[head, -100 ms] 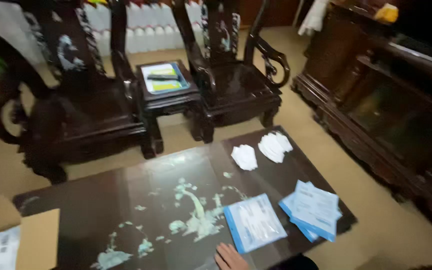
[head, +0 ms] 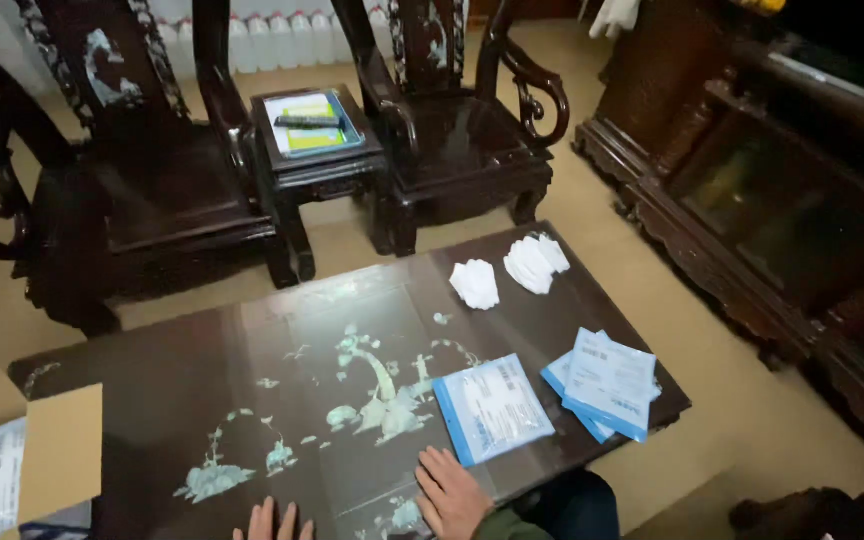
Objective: Packaging individual face masks into paper envelopes on a table
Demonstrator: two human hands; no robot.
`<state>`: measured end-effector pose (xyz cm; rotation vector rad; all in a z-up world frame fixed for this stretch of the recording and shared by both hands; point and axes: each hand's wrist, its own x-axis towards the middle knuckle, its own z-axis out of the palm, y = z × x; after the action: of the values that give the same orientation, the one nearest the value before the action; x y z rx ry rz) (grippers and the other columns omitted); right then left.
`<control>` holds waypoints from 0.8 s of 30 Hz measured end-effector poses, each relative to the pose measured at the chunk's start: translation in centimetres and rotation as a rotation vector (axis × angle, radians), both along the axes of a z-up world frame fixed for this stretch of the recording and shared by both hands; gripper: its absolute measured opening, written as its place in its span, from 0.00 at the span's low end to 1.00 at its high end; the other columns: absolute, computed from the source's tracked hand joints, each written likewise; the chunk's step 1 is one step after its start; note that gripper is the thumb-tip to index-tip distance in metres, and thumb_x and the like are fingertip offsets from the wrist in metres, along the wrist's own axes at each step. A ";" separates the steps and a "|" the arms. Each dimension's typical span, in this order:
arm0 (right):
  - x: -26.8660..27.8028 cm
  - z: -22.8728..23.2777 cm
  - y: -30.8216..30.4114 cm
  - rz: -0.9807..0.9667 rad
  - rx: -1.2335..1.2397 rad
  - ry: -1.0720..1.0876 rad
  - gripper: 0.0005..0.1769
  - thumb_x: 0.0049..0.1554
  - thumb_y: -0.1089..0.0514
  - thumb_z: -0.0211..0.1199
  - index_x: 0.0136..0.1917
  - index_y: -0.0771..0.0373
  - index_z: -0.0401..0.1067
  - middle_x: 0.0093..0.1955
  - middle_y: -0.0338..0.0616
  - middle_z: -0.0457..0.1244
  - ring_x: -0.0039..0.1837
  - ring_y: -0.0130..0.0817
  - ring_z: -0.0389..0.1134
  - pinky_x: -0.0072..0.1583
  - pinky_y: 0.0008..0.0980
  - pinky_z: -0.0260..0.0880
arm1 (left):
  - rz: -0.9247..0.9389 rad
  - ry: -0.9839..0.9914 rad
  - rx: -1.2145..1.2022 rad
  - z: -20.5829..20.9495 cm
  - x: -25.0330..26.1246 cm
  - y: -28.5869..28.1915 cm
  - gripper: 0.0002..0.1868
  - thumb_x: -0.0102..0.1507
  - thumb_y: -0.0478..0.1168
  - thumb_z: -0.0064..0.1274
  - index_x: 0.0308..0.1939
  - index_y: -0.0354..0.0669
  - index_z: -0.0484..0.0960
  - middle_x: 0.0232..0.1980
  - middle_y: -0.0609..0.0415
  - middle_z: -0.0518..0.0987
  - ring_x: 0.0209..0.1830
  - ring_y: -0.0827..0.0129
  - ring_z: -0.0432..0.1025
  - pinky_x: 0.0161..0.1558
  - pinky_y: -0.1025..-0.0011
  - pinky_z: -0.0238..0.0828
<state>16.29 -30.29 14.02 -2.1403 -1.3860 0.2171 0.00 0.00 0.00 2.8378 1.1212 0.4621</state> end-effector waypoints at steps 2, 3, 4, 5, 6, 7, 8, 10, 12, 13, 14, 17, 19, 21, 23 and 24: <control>-0.8 0.4 -0.1 -0.032 0.074 -0.223 0.24 0.69 0.55 0.53 0.72 0.72 0.61 0.77 0.62 0.51 0.78 0.64 0.48 0.78 0.66 0.46 | -0.040 -0.049 0.031 5.1 -1.0 -1.1 0.23 0.54 0.63 0.55 0.51 0.71 0.87 0.72 0.62 0.75 0.76 0.66 0.68 0.75 0.47 0.63; -1.5 0.4 0.0 -0.061 0.153 -0.457 0.22 0.67 0.56 0.56 0.66 0.77 0.70 0.72 0.68 0.59 0.74 0.68 0.57 0.74 0.67 0.53 | -0.079 -0.110 0.066 7.4 -1.9 -1.6 0.21 0.55 0.64 0.54 0.49 0.70 0.88 0.68 0.61 0.79 0.72 0.66 0.72 0.70 0.50 0.70; -0.7 -1.2 -0.5 -0.031 0.153 -0.440 0.22 0.67 0.56 0.56 0.66 0.77 0.70 0.72 0.68 0.59 0.74 0.68 0.57 0.74 0.67 0.53 | -0.048 -0.094 0.060 8.6 -1.5 -1.8 0.21 0.55 0.64 0.54 0.49 0.70 0.88 0.68 0.61 0.79 0.72 0.66 0.72 0.70 0.50 0.70; -0.1 -2.8 -0.7 -0.064 0.146 -0.597 0.22 0.69 0.56 0.51 0.70 0.72 0.67 0.73 0.55 0.61 0.74 0.50 0.59 0.76 0.52 0.53 | -0.243 -0.251 0.130 9.7 -1.2 -1.7 0.21 0.57 0.58 0.56 0.51 0.59 0.86 0.66 0.52 0.78 0.67 0.57 0.72 0.65 0.48 0.68; -0.3 -4.9 0.2 -0.073 0.157 -0.739 0.23 0.71 0.55 0.47 0.75 0.67 0.64 0.74 0.43 0.62 0.75 0.33 0.62 0.78 0.36 0.54 | -0.409 -0.393 0.210 10.7 -2.6 -1.0 0.21 0.59 0.53 0.57 0.52 0.49 0.85 0.65 0.42 0.77 0.62 0.49 0.72 0.59 0.46 0.67; -0.8 -3.9 -0.3 -0.017 0.175 -0.708 0.23 0.71 0.55 0.47 0.75 0.67 0.64 0.74 0.43 0.62 0.75 0.33 0.62 0.78 0.36 0.54 | -0.353 -0.361 0.212 11.4 -2.7 -1.9 0.21 0.59 0.53 0.57 0.52 0.49 0.85 0.65 0.42 0.77 0.62 0.49 0.72 0.59 0.46 0.67; -0.7 -2.9 0.1 -0.066 0.190 -0.532 0.21 0.66 0.54 0.52 0.68 0.69 0.66 0.71 0.53 0.61 0.72 0.47 0.61 0.76 0.46 0.54 | -0.379 -0.375 0.196 12.3 -2.6 -2.2 0.21 0.60 0.52 0.56 0.52 0.46 0.86 0.64 0.42 0.76 0.61 0.49 0.71 0.60 0.46 0.65; -1.1 -1.6 1.5 -0.050 0.202 -0.335 0.21 0.62 0.53 0.57 0.61 0.71 0.67 0.67 0.64 0.59 0.69 0.62 0.60 0.74 0.56 0.55 | -0.345 -0.369 0.190 12.6 -2.9 -2.0 0.22 0.61 0.52 0.55 0.53 0.44 0.86 0.63 0.41 0.76 0.61 0.49 0.71 0.61 0.46 0.63; -1.8 -1.5 2.4 -0.167 0.133 -0.461 0.27 0.61 0.48 0.61 0.65 0.69 0.68 0.73 0.62 0.57 0.76 0.66 0.55 0.75 0.67 0.54 | -0.362 -0.288 0.001 10.9 -3.0 -2.0 0.24 0.67 0.53 0.51 0.60 0.44 0.83 0.71 0.43 0.71 0.72 0.47 0.63 0.67 0.37 0.55; -2.0 -1.7 2.7 -0.122 0.136 -0.444 0.27 0.61 0.48 0.61 0.65 0.69 0.68 0.73 0.62 0.57 0.76 0.66 0.55 0.75 0.67 0.54 | -0.315 -0.275 -0.001 10.3 -3.7 -1.9 0.24 0.67 0.53 0.51 0.60 0.44 0.83 0.71 0.43 0.71 0.72 0.47 0.63 0.67 0.37 0.55; -2.0 -1.9 2.9 -0.144 0.150 -0.445 0.27 0.61 0.48 0.61 0.65 0.69 0.70 0.74 0.62 0.57 0.77 0.65 0.55 0.76 0.65 0.53 | -0.354 -0.266 -0.119 9.9 -3.7 -1.6 0.24 0.69 0.52 0.48 0.63 0.44 0.79 0.74 0.42 0.65 0.75 0.45 0.57 0.73 0.37 0.48; -2.0 -2.9 2.4 -0.158 0.047 -0.384 0.30 0.63 0.45 0.55 0.71 0.64 0.65 0.79 0.57 0.52 0.81 0.59 0.49 0.80 0.59 0.49 | -0.323 -0.469 -0.171 11.3 -4.9 0.1 0.21 0.67 0.46 0.53 0.61 0.40 0.79 0.70 0.38 0.68 0.69 0.43 0.63 0.71 0.43 0.56; -1.6 -2.9 2.5 -0.168 -0.066 -0.332 0.32 0.65 0.42 0.50 0.76 0.59 0.60 0.83 0.52 0.47 0.84 0.54 0.44 0.83 0.55 0.45 | -0.275 -0.681 -0.092 13.6 -6.6 3.2 0.17 0.63 0.40 0.61 0.54 0.36 0.84 0.63 0.34 0.78 0.59 0.43 0.74 0.64 0.49 0.71; -2.0 -2.5 2.2 -0.192 -0.032 -0.371 0.32 0.64 0.43 0.53 0.74 0.62 0.64 0.81 0.54 0.51 0.83 0.54 0.47 0.82 0.56 0.49 | -0.031 -0.382 -0.146 16.0 -9.8 6.9 0.12 0.62 0.35 0.34 0.23 0.47 0.62 0.27 0.55 0.64 0.29 0.62 0.58 0.35 0.59 0.51; -2.5 -1.9 2.8 -0.202 0.068 -0.412 0.29 0.61 0.45 0.58 0.70 0.64 0.68 0.78 0.57 0.55 0.81 0.57 0.52 0.79 0.58 0.53 | 0.100 -0.401 -0.105 11.1 -13.2 10.6 0.09 0.63 0.45 0.45 0.43 0.46 0.71 0.44 0.49 0.71 0.41 0.54 0.64 0.44 0.55 0.59; -2.6 -1.6 3.1 -0.214 0.170 -0.460 0.27 0.59 0.48 0.64 0.65 0.65 0.73 0.74 0.60 0.60 0.78 0.60 0.58 0.77 0.60 0.56 | 0.230 -0.426 -0.062 8.6 -14.8 12.5 0.27 0.65 0.55 0.55 0.64 0.46 0.80 0.60 0.44 0.78 0.53 0.45 0.71 0.54 0.51 0.67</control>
<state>13.74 -27.20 12.46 -2.2555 -1.3381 -0.4877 -14.82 12.54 8.59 2.3981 1.3365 0.9704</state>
